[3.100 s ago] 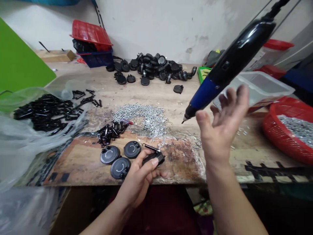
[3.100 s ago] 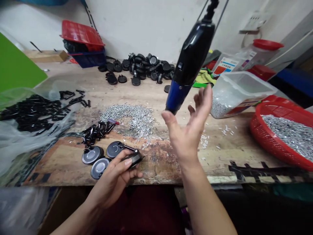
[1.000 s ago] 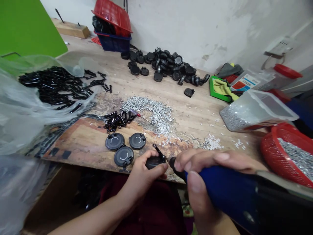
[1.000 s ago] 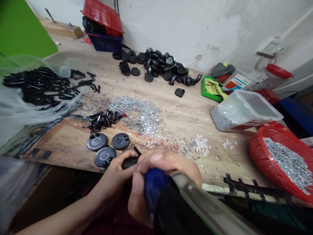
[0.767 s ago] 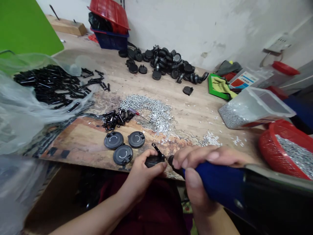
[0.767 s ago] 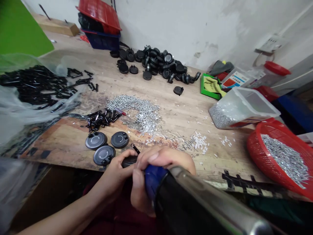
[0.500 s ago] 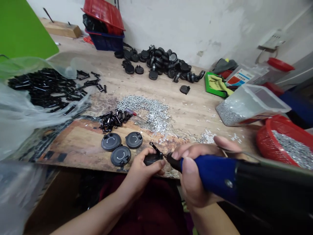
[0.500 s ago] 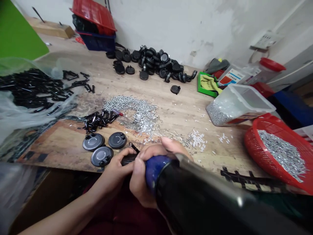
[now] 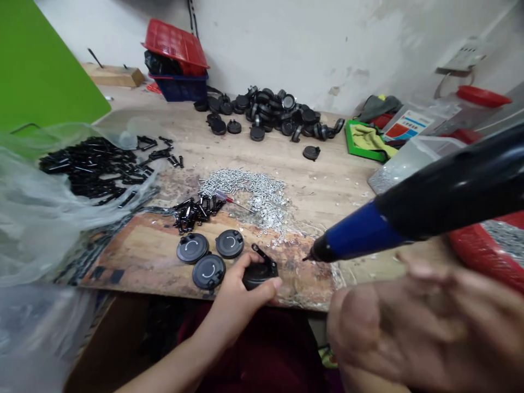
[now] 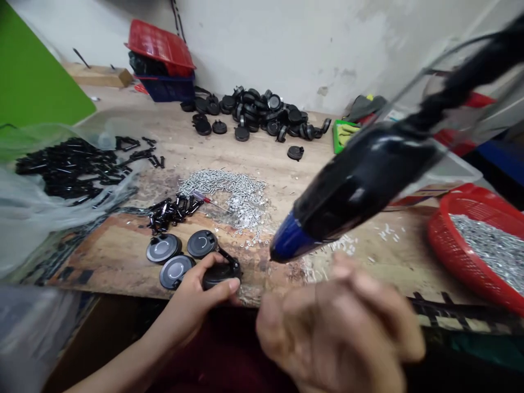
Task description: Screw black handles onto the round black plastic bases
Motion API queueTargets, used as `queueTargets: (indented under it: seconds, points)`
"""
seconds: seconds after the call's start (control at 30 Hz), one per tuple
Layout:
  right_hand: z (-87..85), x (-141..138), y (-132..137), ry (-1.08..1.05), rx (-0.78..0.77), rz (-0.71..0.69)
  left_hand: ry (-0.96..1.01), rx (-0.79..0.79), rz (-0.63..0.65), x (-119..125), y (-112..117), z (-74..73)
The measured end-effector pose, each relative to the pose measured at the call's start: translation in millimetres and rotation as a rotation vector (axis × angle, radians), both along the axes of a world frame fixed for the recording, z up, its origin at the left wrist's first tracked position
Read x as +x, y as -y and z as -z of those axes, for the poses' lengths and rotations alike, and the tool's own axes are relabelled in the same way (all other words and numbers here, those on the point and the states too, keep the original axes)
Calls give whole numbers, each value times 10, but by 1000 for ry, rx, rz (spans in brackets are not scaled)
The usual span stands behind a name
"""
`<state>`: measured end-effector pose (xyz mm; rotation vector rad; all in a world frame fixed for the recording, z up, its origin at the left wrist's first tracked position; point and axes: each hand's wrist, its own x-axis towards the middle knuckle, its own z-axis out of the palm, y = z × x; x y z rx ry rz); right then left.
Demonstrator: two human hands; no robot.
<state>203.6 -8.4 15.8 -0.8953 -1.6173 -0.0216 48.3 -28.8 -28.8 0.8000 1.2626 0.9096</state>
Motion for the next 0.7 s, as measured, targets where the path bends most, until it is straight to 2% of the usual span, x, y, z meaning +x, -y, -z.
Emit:
queueTargets:
  seconds: [0.07, 0.17, 0.23, 0.33, 0.43, 0.53, 0.63, 0.7]
  points:
    - [127, -34, 45, 110, -72, -1, -153, 122, 47, -21, 19, -23]
    - [259, -186, 25, 299, -381, -125, -346, 341, 79, -33, 43, -72]
    - [289, -294, -13, 370, -475, -195, -420, 431, 71, -51, 60, -92]
    - [265, -425, -35, 389, -437, -222, -435, 516, 34, -144, 106, -86]
    - [222, -577, -27, 408, -390, -281, -508, 594, -25, -358, 188, -47]
    - [207, -853, -55, 484, -301, -374, -810, 700, -67, -702, 281, -4]
    - [230, -1285, -146, 628, -200, -447, -1166, 751, -169, -1124, 320, 53]
    - [261, -1614, -221, 764, -143, -448, -1248, 729, -203, -1397, 289, 124]
